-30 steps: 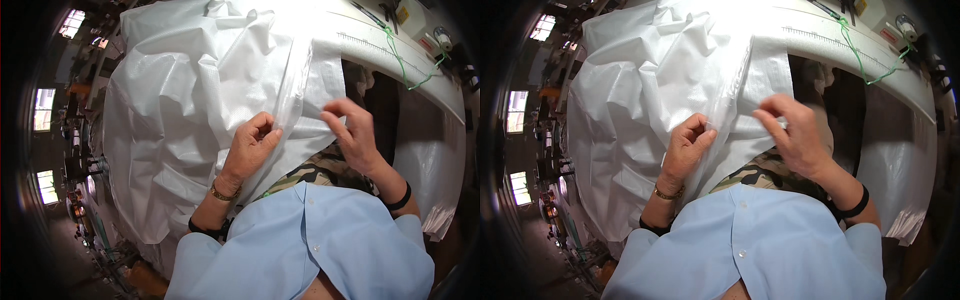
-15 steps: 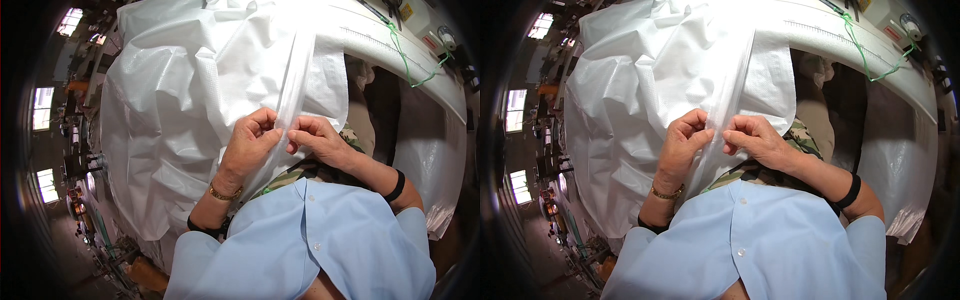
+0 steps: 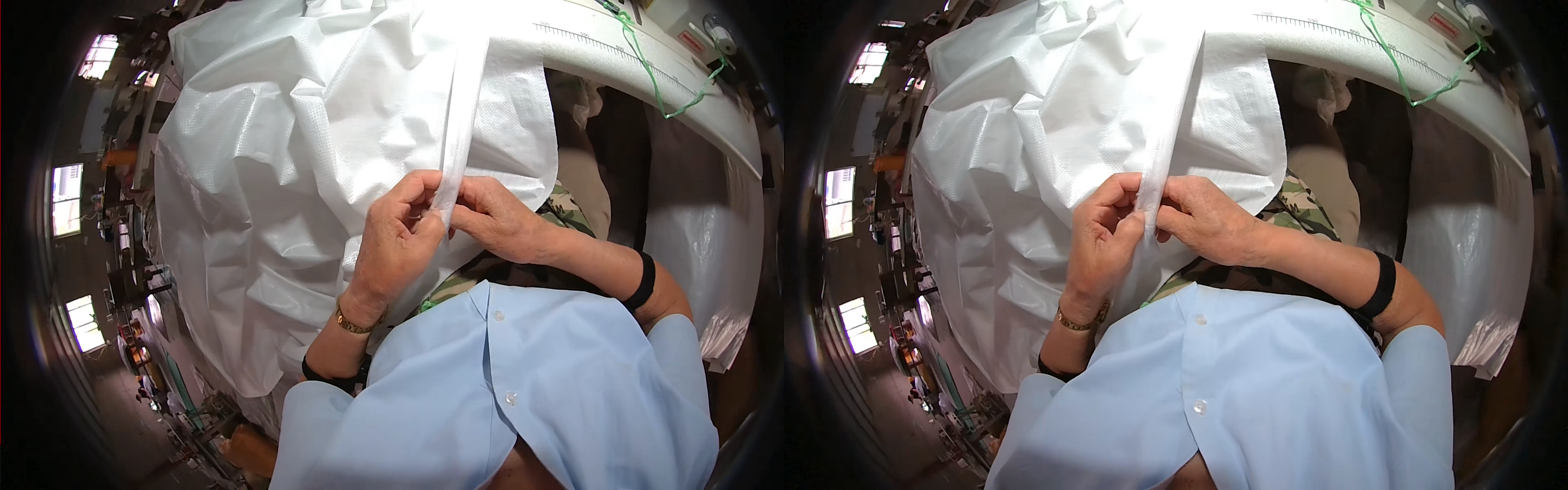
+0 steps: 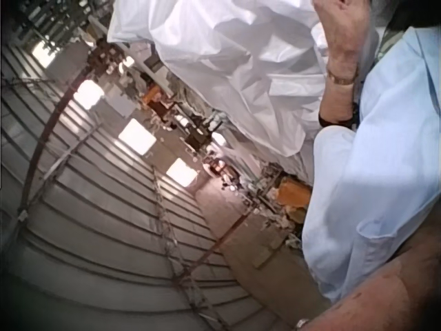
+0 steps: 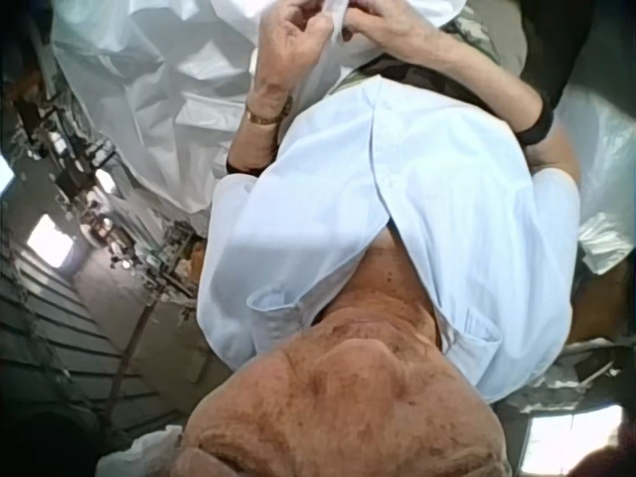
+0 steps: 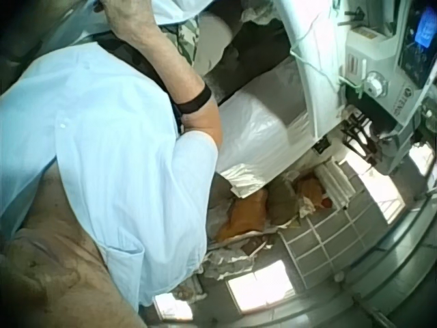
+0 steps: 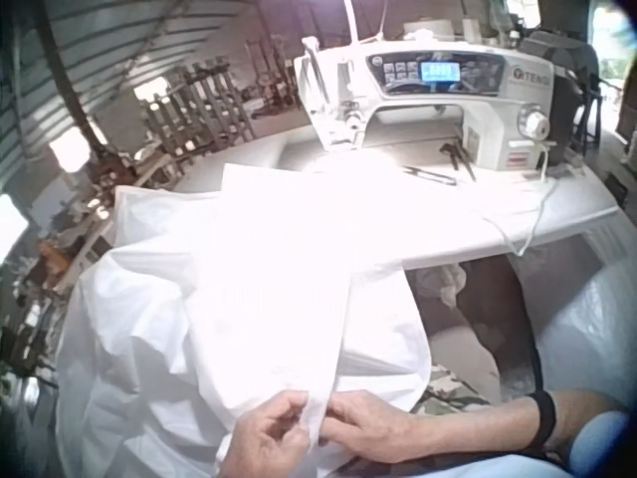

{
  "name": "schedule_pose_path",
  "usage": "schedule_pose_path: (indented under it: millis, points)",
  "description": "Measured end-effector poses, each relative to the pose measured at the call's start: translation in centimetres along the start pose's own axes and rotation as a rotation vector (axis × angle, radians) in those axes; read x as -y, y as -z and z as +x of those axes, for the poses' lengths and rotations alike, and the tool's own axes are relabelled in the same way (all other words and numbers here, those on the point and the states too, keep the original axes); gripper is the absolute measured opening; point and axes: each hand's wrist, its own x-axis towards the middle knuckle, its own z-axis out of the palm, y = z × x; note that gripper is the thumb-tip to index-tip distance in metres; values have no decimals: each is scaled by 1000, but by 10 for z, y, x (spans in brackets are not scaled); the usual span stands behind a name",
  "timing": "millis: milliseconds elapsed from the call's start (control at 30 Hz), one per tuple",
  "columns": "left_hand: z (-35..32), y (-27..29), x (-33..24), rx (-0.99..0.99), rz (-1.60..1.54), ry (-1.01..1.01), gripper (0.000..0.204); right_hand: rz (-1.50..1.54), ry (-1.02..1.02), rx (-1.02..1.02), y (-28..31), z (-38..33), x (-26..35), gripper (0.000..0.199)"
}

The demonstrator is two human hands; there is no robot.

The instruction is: The person folds the edge of a white woven bag by hand and feeds it through a sewing machine to stitch the seam. They repeatedly reposition the bag, aligning and smoothing the edges before sewing the next section.

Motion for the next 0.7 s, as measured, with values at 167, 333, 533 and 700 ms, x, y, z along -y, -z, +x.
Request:
schedule_pose_path:
  millis: [167,333,533,700]
  points:
    - [5,-1,6,-34,113,-64,14,-99,55,-22,-4,-3,-5,23]
    - [10,-8,-1,-85,343,-50,19,-251,18,-63,-6,-3,-7,17]
    - [7,-6,4,-225,441,-250,14,-772,410,-183,14,-11,4,14]
    - [8,-7,-7,-158,442,-273,13,-924,372,-954,62,-42,-7,25]
